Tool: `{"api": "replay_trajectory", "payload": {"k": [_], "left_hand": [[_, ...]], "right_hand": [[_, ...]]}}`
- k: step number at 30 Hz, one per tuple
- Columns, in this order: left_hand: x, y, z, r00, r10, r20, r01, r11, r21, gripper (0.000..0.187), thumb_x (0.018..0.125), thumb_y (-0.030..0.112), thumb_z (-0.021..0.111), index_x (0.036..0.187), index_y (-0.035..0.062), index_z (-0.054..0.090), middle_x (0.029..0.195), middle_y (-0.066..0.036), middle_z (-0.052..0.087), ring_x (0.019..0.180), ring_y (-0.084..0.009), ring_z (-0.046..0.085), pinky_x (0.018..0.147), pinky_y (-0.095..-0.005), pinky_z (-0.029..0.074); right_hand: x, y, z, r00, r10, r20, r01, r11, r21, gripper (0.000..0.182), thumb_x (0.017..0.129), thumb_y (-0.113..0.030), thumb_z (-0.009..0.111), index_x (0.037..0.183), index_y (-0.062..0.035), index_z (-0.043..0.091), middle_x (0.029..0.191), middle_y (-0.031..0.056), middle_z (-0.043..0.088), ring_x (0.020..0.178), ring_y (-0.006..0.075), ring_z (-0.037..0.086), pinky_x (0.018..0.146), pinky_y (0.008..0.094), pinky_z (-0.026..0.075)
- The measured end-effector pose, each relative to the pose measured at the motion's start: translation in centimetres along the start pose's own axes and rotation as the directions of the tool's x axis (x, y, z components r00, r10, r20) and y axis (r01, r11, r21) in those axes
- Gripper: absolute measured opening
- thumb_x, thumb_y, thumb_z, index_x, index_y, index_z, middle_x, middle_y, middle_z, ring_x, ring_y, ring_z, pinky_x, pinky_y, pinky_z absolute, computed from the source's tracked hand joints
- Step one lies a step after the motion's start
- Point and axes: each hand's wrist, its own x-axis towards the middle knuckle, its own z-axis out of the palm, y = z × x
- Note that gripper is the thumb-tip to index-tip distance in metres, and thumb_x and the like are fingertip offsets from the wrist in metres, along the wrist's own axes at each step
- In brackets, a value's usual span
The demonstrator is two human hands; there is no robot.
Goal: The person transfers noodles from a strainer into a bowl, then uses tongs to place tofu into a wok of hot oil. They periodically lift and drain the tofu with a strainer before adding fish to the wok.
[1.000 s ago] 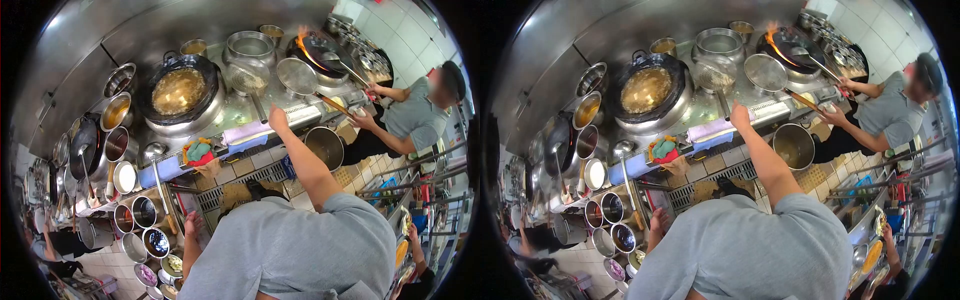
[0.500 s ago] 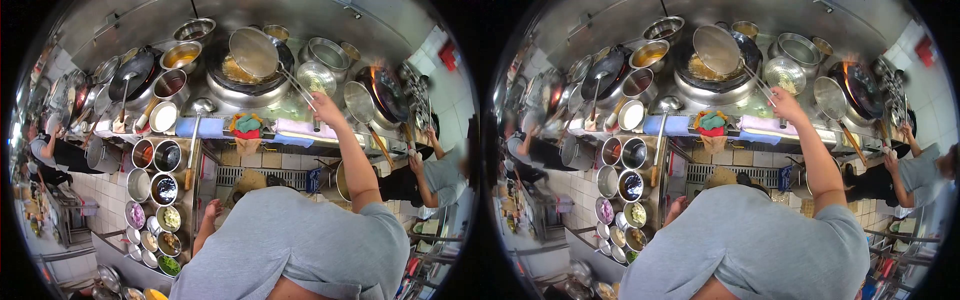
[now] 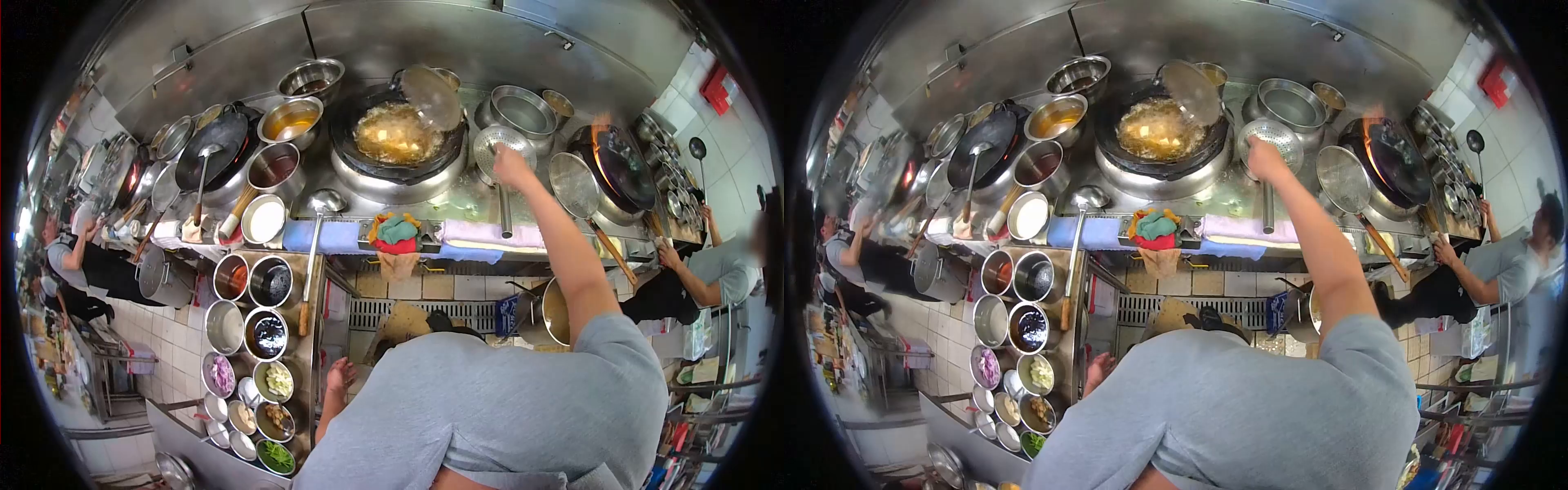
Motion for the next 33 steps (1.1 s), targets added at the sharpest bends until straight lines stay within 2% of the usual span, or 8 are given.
{"api": "replay_trajectory", "payload": {"k": [5,6,9,15,19,21,25,33], "left_hand": [[-0.2,-1.3,-3.0,0.987,-0.137,-0.084,0.141,0.989,0.042,0.04,0.08,0.035,0.051,0.114,0.0181,0.042,0.115,-0.006,0.049,0.101,-0.0265,0.048,0.083,-0.0489,0.033],[-0.5,-1.2,-3.0,0.981,-0.154,-0.115,0.155,0.988,-0.001,0.042,0.079,0.037,0.053,0.114,0.0176,0.042,0.116,-0.006,0.048,0.1,-0.0264,0.048,0.083,-0.0474,0.034],[-1.3,-1.8,-3.0,0.989,-0.085,-0.122,0.077,0.995,-0.062,0.044,0.077,0.038,0.055,0.114,0.0175,0.043,0.113,-0.005,0.049,0.098,-0.0252,0.048,0.081,-0.0453,0.035],[-3.7,-4.5,-1.8,0.974,-0.07,-0.214,0.021,0.975,-0.22,0.041,0.078,0.038,0.054,0.113,0.0184,0.043,0.105,-0.003,0.054,0.086,-0.0215,0.054,0.069,-0.0371,0.041],[-4.6,-5.1,-2.2,0.979,-0.047,-0.199,-0.006,0.966,-0.259,0.037,0.08,0.036,0.051,0.113,0.0197,0.044,0.105,-0.003,0.054,0.088,-0.0213,0.054,0.07,-0.0373,0.041],[-4.9,-5.7,-2.3,0.98,-0.044,-0.196,-0.022,0.947,-0.321,0.037,0.08,0.037,0.051,0.112,0.0197,0.044,0.105,-0.003,0.055,0.088,-0.0214,0.054,0.071,-0.0378,0.041],[-4.3,-4.1,-2.6,0.981,-0.067,-0.182,0.03,0.98,-0.199,0.039,0.079,0.038,0.053,0.113,0.019,0.043,0.107,-0.003,0.053,0.091,-0.0223,0.053,0.074,-0.0391,0.039],[-0.5,-1.7,-2.6,0.99,-0.083,-0.118,0.07,0.991,-0.113,0.043,0.079,0.039,0.053,0.115,0.0191,0.042,0.113,-0.004,0.051,0.098,-0.023,0.05,0.079,-0.0395,0.037]], "right_hand": [[8.3,3.5,2.8,0.998,-0.052,-0.026,0.046,0.976,-0.213,0.031,0.069,-0.005,0.046,0.099,0.0011,0.054,0.086,0.0253,0.057,0.086,0.0394,0.055,0.076,0.0405,0.043],[9.4,5.2,4.1,0.985,-0.17,-0.043,0.148,0.938,-0.312,0.025,0.07,-0.006,0.047,0.093,0.0013,0.055,0.082,0.0239,0.059,0.073,0.0355,0.06,0.061,0.0415,0.046],[11.5,6.1,4.6,0.815,0.261,0.517,-0.319,0.947,0.025,0.023,0.075,-0.005,0.046,0.097,-0.0016,0.052,0.069,0.0161,0.057,0.045,0.0194,0.052,0.035,0.0332,0.036],[6.3,1.1,7.0,0.577,0.189,0.794,-0.784,0.403,0.473,0.026,0.085,-0.007,0.043,0.11,-0.0078,0.036,0.066,0.0089,0.05,0.041,0.007,0.038,0.032,0.0196,0.032],[7.1,1.8,8.1,0.49,0.022,0.871,-0.826,0.332,0.456,0.018,0.086,-0.008,0.043,0.103,-0.0075,0.039,0.067,0.0076,0.049,0.042,0.0066,0.038,0.032,0.0168,0.031],[8.1,4.9,12.4,0.383,-0.117,0.916,-0.922,-0.108,0.372,0.012,0.086,-0.007,0.042,0.097,-0.007,0.039,0.068,0.0073,0.048,0.042,0.0065,0.036,0.032,0.0161,0.031],[4.0,-0.5,11.0,0.703,0.053,0.709,-0.711,0.016,0.703,0.022,0.081,-0.002,0.044,0.101,-0.0073,0.035,0.07,0.0126,0.047,0.042,0.0069,0.035,0.031,0.0178,0.029],[2.3,-3.4,8.4,0.821,0.259,0.509,-0.565,0.235,0.791,0.046,0.078,0.0,0.04,0.122,-0.0073,0.028,0.069,0.012,0.048,0.039,0.0095,0.034,0.032,0.0217,0.027]]}}
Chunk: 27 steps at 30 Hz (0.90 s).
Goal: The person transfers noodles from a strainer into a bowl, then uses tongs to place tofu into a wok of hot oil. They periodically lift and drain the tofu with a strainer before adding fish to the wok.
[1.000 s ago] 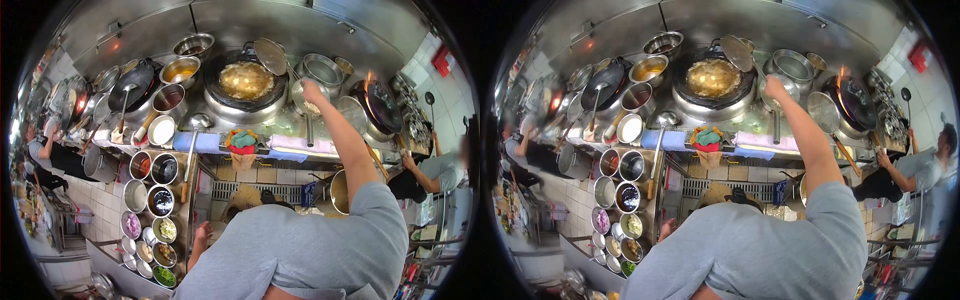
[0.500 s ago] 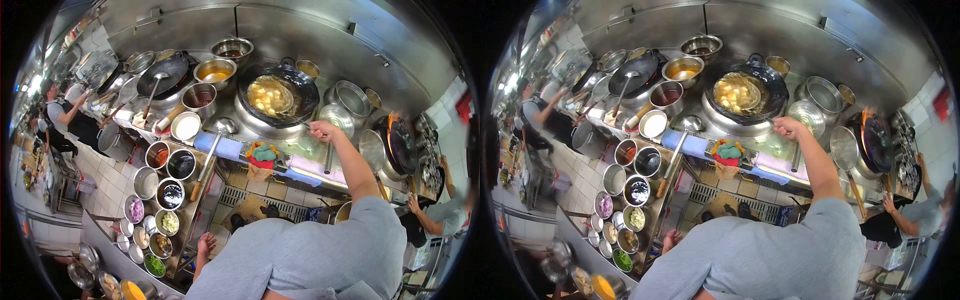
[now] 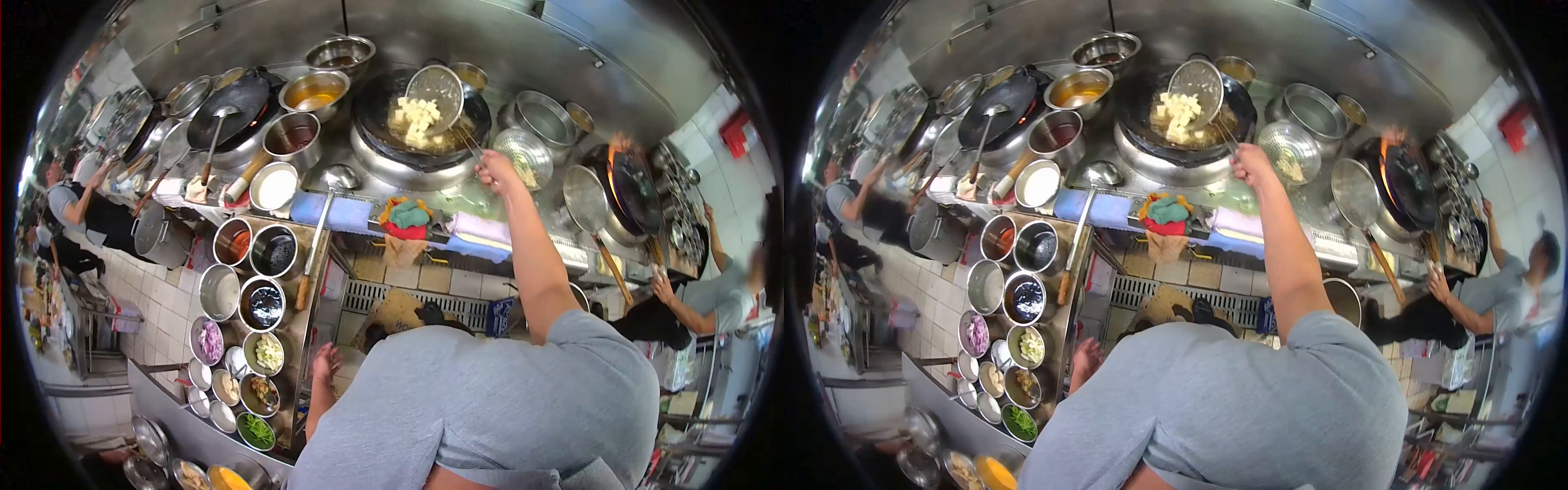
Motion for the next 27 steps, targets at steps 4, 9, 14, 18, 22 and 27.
{"api": "replay_trajectory", "payload": {"k": [4,9,14,18,22,27], "left_hand": [[0.0,-0.4,-0.3,0.998,-0.04,0.048,0.036,0.995,0.089,0.042,0.078,0.04,0.053,0.114,0.0192,0.044,0.113,-0.004,0.051,0.099,-0.0227,0.049,0.08,-0.0403,0.036],[-0.1,-0.2,-1.4,0.995,-0.048,0.085,0.033,0.985,0.171,0.042,0.077,0.04,0.054,0.112,0.0185,0.045,0.111,-0.004,0.052,0.098,-0.0232,0.05,0.079,-0.0408,0.036],[0.1,0.2,-2.2,1.0,0.002,0.019,-0.005,0.993,0.122,0.04,0.079,0.039,0.052,0.113,0.0173,0.045,0.11,-0.006,0.051,0.094,-0.025,0.052,0.074,-0.04,0.038],[-1.1,-0.1,-0.6,0.999,0.042,0.005,-0.042,0.994,0.102,0.039,0.08,0.037,0.051,0.113,0.0172,0.045,0.111,-0.006,0.051,0.093,-0.0256,0.053,0.072,-0.0399,0.039],[-2.5,-3.8,0.8,0.994,0.107,-0.02,-0.105,0.99,0.091,0.038,0.082,0.036,0.048,0.114,0.0173,0.043,0.112,-0.006,0.051,0.096,-0.0258,0.052,0.073,-0.0404,0.039],[-6.4,-7.1,4.7,0.997,0.041,-0.071,-0.034,0.995,0.09,0.038,0.082,0.035,0.045,0.116,0.0172,0.042,0.114,-0.006,0.05,0.099,-0.026,0.051,0.075,-0.041,0.038]], "right_hand": [[-1.2,-0.5,0.2,0.988,-0.048,-0.147,0.038,0.997,-0.071,0.049,0.079,-0.001,0.038,0.127,-0.0047,0.027,0.069,0.0119,0.05,0.04,0.0099,0.036,0.032,0.0234,0.028],[-3.3,-1.6,1.1,0.959,-0.219,-0.177,0.138,0.913,-0.383,0.051,0.082,-0.003,0.036,0.131,-0.0053,0.023,0.065,0.0092,0.049,0.042,0.0107,0.039,0.034,0.0234,0.03],[-3.5,-2.4,1.1,0.972,-0.166,-0.164,0.113,0.95,-0.29,0.046,0.081,-0.002,0.036,0.127,-0.0037,0.031,0.066,0.0085,0.049,0.043,0.0108,0.039,0.034,0.0233,0.031],[-3.9,-2.7,-1.0,0.983,-0.17,-0.064,0.139,0.932,-0.335,0.043,0.081,-0.003,0.037,0.124,-0.0043,0.034,0.067,0.0088,0.05,0.043,0.0107,0.04,0.034,0.0236,0.032],[-1.7,-3.0,-4.5,0.98,-0.195,-0.042,0.166,0.913,-0.373,0.042,0.08,-0.004,0.04,0.122,-0.0041,0.037,0.063,0.0078,0.05,0.041,0.011,0.04,0.033,0.0245,0.032],[4.3,-3.2,-8.1,0.844,-0.537,-0.025,0.26,0.449,-0.855,0.038,0.075,-0.001,0.043,0.112,0.0008,0.047,0.061,0.014,0.056,0.041,0.0179,0.05,0.036,0.0308,0.038]]}}
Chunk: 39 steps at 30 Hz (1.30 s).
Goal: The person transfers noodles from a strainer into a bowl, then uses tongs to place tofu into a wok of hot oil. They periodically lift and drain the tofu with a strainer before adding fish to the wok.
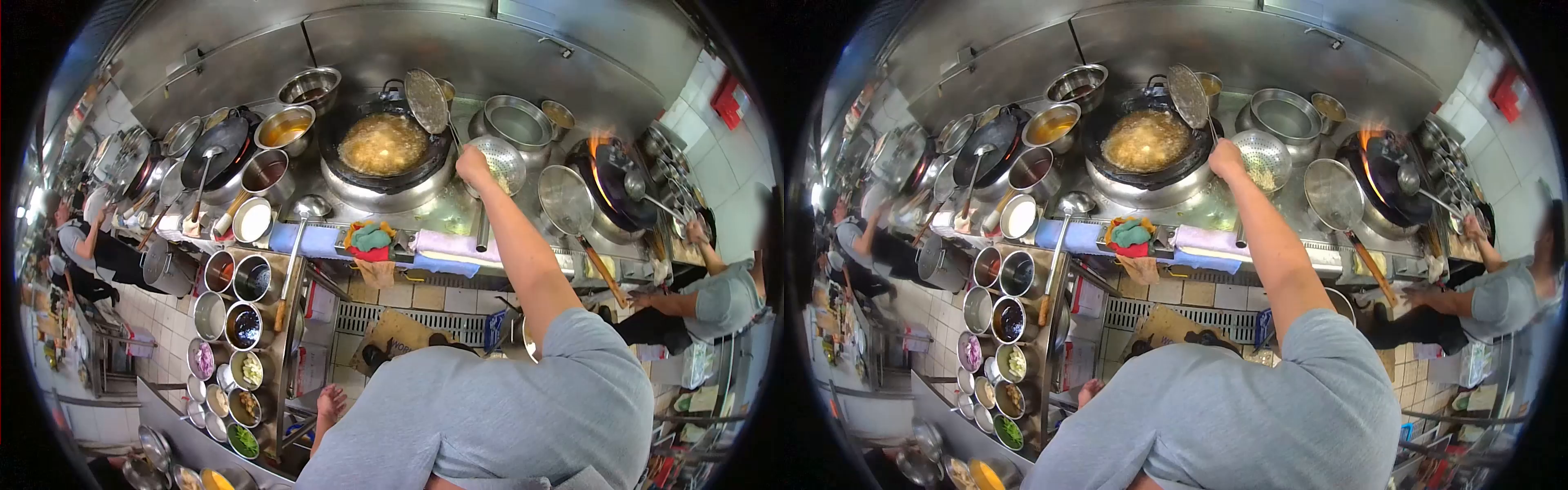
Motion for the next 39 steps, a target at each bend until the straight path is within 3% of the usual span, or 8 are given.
{"api": "replay_trajectory", "payload": {"k": [3,6,15,23,25,28,30,39], "left_hand": [[-1.6,-2.7,1.6,1.0,0.001,-0.021,-0.001,1.0,-0.007,0.039,0.082,0.035,0.046,0.116,0.0167,0.041,0.116,-0.006,0.049,0.1,-0.0262,0.05,0.078,-0.0414,0.037],[-2.5,-5.0,3.5,0.994,-0.031,-0.108,0.018,0.993,-0.115,0.04,0.082,0.035,0.046,0.117,0.0162,0.041,0.116,-0.007,0.049,0.102,-0.0264,0.049,0.081,-0.042,0.036],[-1.3,-10.5,5.0,0.999,-0.042,0.028,0.047,0.971,-0.235,0.042,0.083,0.034,0.048,0.118,0.0135,0.039,0.114,-0.009,0.049,0.104,-0.0256,0.048,0.079,-0.0404,0.041],[-4.4,-4.7,5.7,0.988,0.049,-0.143,-0.07,0.987,-0.145,0.038,0.084,0.034,0.047,0.116,0.0136,0.041,0.114,-0.008,0.049,0.105,-0.0255,0.047,0.084,-0.0445,0.038],[-3.9,-3.2,5.2,0.989,0.066,-0.135,-0.081,0.991,-0.108,0.037,0.084,0.035,0.047,0.115,0.0162,0.041,0.113,-0.005,0.05,0.103,-0.024,0.048,0.082,-0.0436,0.038],[-2.8,-1.8,4.9,0.994,0.067,-0.09,-0.081,0.984,-0.161,0.035,0.084,0.034,0.048,0.114,0.0178,0.042,0.112,-0.004,0.051,0.099,-0.023,0.05,0.079,-0.0414,0.038],[-2.1,-0.7,5.2,0.995,0.048,-0.089,-0.061,0.987,-0.149,0.035,0.084,0.034,0.048,0.114,0.0178,0.043,0.112,-0.004,0.052,0.097,-0.0227,0.051,0.078,-0.0408,0.038],[-2.9,-1.6,5.7,0.998,0.015,-0.06,-0.026,0.981,-0.193,0.031,0.083,0.033,0.049,0.11,0.0168,0.046,0.11,-0.005,0.053,0.093,-0.0233,0.053,0.072,-0.0379,0.04]], "right_hand": [[-0.6,-1.7,0.4,0.978,0.114,0.175,-0.125,0.991,0.056,0.036,0.074,0.003,0.04,0.108,0.0003,0.049,0.065,0.0153,0.055,0.041,0.0183,0.048,0.035,0.0317,0.036],[-1.5,-3.4,0.5,0.808,0.259,0.529,-0.587,0.43,0.686,0.045,0.076,0.005,0.036,0.119,-0.0054,0.028,0.072,0.0152,0.047,0.041,0.012,0.035,0.032,0.0262,0.025],[-1.4,-0.1,-2.0,0.817,0.198,0.541,-0.576,0.312,0.756,0.036,0.075,0.005,0.036,0.109,-0.0072,0.037,0.074,0.0111,0.048,0.043,0.0083,0.035,0.032,0.0194,0.026],[-1.7,-0.7,-2.4,0.966,0.185,0.182,-0.259,0.729,0.633,0.04,0.074,0.001,0.037,0.114,0.0,0.042,0.069,0.0111,0.052,0.045,0.0137,0.044,0.034,0.026,0.033],[1.5,2.6,2.8,0.93,-0.237,-0.283,0.202,0.968,-0.148,0.032,0.074,-0.003,0.041,0.104,0.0055,0.047,0.067,0.0171,0.055,0.052,0.0247,0.055,0.039,0.0333,0.041],[2.3,1.7,6.9,0.994,0.033,-0.105,-0.003,0.96,0.28,0.021,0.073,-0.008,0.047,0.091,0.002,0.052,0.069,0.0216,0.055,0.054,0.0306,0.057,0.039,0.039,0.042],[2.1,0.9,7.2,0.863,0.182,0.47,-0.501,0.194,0.844,0.016,0.077,0.0,0.043,0.093,-0.0042,0.043,0.067,0.0106,0.049,0.043,0.0129,0.041,0.032,0.0261,0.03],[0.3,-0.2,0.5,0.749,0.235,0.62,-0.637,-0.006,0.771,0.028,0.079,0.005,0.038,0.104,-0.0076,0.033,0.075,0.0123,0.048,0.044,0.0093,0.037,0.034,0.0194,0.028]]}}
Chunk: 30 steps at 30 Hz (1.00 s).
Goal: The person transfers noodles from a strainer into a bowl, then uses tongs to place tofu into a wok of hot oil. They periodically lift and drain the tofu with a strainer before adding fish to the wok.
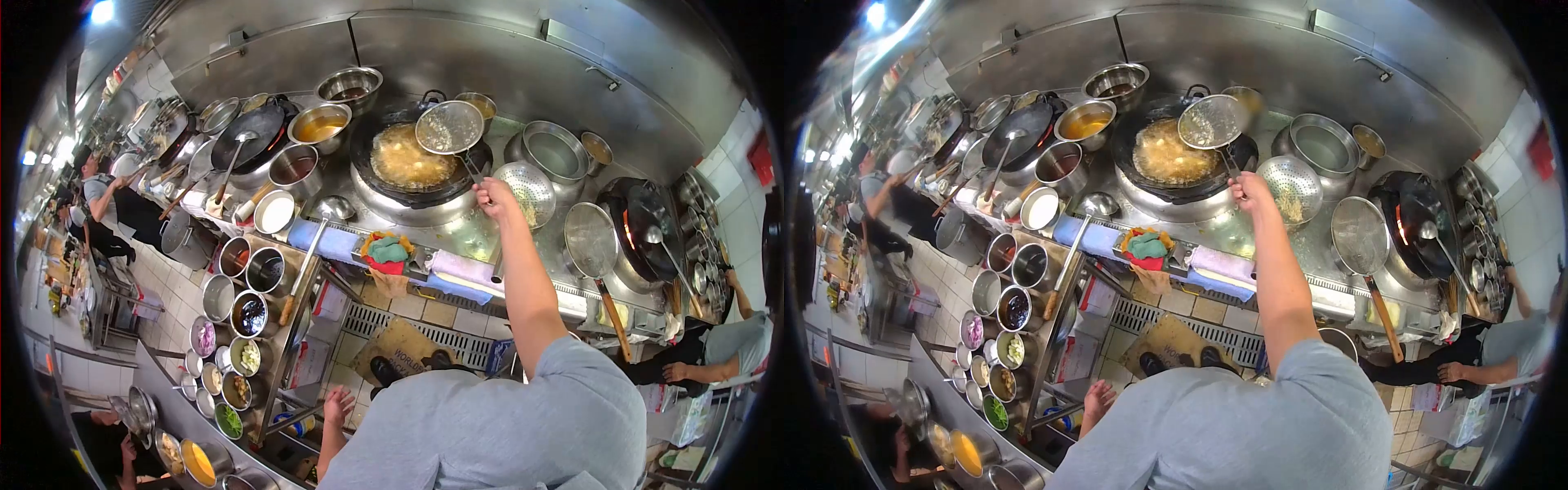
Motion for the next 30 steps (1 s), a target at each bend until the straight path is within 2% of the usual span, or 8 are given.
{"api": "replay_trajectory", "payload": {"k": [4,5,8,9,12,16,20,30], "left_hand": [[-1.2,-2.7,-2.4,0.998,-0.056,-0.04,0.059,0.996,0.073,0.033,0.082,0.032,0.051,0.109,0.0151,0.045,0.11,-0.007,0.053,0.091,-0.0244,0.054,0.069,-0.0372,0.042],[-1.2,-2.6,-2.4,0.998,-0.049,-0.039,0.051,0.996,0.074,0.033,0.082,0.032,0.051,0.109,0.0151,0.045,0.11,-0.007,0.053,0.091,-0.0244,0.054,0.069,-0.0372,0.042],[-1.8,-3.3,-3.7,0.996,-0.052,-0.075,0.053,0.998,0.017,0.033,0.081,0.032,0.053,0.106,0.0127,0.044,0.104,-0.009,0.053,0.09,-0.0246,0.054,0.066,-0.0384,0.043],[-1.0,-3.6,-4.8,0.999,-0.041,0.023,0.042,0.998,-0.041,0.033,0.082,0.033,0.052,0.107,0.0136,0.044,0.105,-0.008,0.052,0.09,-0.0244,0.054,0.066,-0.0384,0.043],[-0.7,-3.0,-4.7,0.995,-0.048,-0.09,0.041,0.996,-0.082,0.033,0.082,0.034,0.051,0.108,0.015,0.044,0.106,-0.006,0.052,0.09,-0.0239,0.053,0.066,-0.0381,0.042],[-0.4,-1.1,-2.7,0.996,0.002,-0.091,-0.005,1.0,-0.025,0.034,0.083,0.035,0.048,0.112,0.0167,0.045,0.104,-0.003,0.053,0.09,-0.0231,0.053,0.074,-0.0392,0.04],[-0.7,0.0,-0.7,0.996,0.013,-0.084,-0.014,1.0,-0.013,0.031,0.084,0.032,0.047,0.111,0.0169,0.047,0.105,-0.003,0.054,0.091,-0.0225,0.053,0.076,-0.0396,0.039],[-2.9,-1.0,-2.0,0.99,-0.013,-0.14,0.008,0.999,-0.037,0.028,0.083,0.03,0.048,0.108,0.0174,0.047,0.103,-0.004,0.055,0.087,-0.023,0.055,0.071,-0.0378,0.04]], "right_hand": [[-2.0,-1.8,-2.5,0.98,-0.161,0.115,0.185,0.953,-0.241,0.029,0.084,-0.002,0.036,0.113,-0.0042,0.036,0.072,0.0111,0.049,0.044,0.0084,0.036,0.034,0.0205,0.029],[-2.5,-2.2,-2.3,0.97,-0.239,0.038,0.233,0.879,-0.416,0.036,0.087,-0.008,0.036,0.123,-0.0045,0.034,0.071,0.0092,0.051,0.044,0.0085,0.037,0.035,0.021,0.03],[-5.5,-3.7,-1.7,0.929,-0.369,-0.022,0.268,0.714,-0.647,0.041,0.087,-0.011,0.037,0.127,-0.0053,0.031,0.071,0.0071,0.052,0.045,0.0087,0.039,0.036,0.0212,0.031],[-6.0,-3.9,-2.1,0.918,-0.397,-0.011,0.286,0.68,-0.675,0.037,0.087,-0.013,0.039,0.123,-0.0042,0.036,0.071,0.0056,0.053,0.045,0.0086,0.039,0.036,0.0213,0.032],[-8.4,-3.9,-3.4,0.946,-0.306,0.105,0.299,0.706,-0.642,0.035,0.086,-0.013,0.04,0.12,-0.0041,0.038,0.071,0.0048,0.052,0.045,0.0077,0.038,0.036,0.0209,0.031],[-10.1,-2.2,-4.4,0.98,-0.131,0.147,0.185,0.869,-0.459,0.029,0.086,-0.013,0.041,0.114,-0.0063,0.043,0.072,0.0036,0.05,0.044,0.0057,0.034,0.035,0.0183,0.027],[-8.4,-0.8,-5.5,0.945,0.019,0.326,0.15,0.862,-0.485,0.029,0.087,-0.012,0.042,0.115,-0.0071,0.042,0.072,0.0041,0.05,0.044,0.0054,0.032,0.034,0.0173,0.025],[-5.6,-6.1,-5.8,0.949,0.108,0.297,0.197,0.533,-0.823,0.039,0.085,-0.011,0.044,0.124,-0.0094,0.039,0.07,0.0032,0.051,0.04,0.0045,0.031,0.033,0.0179,0.023]]}}
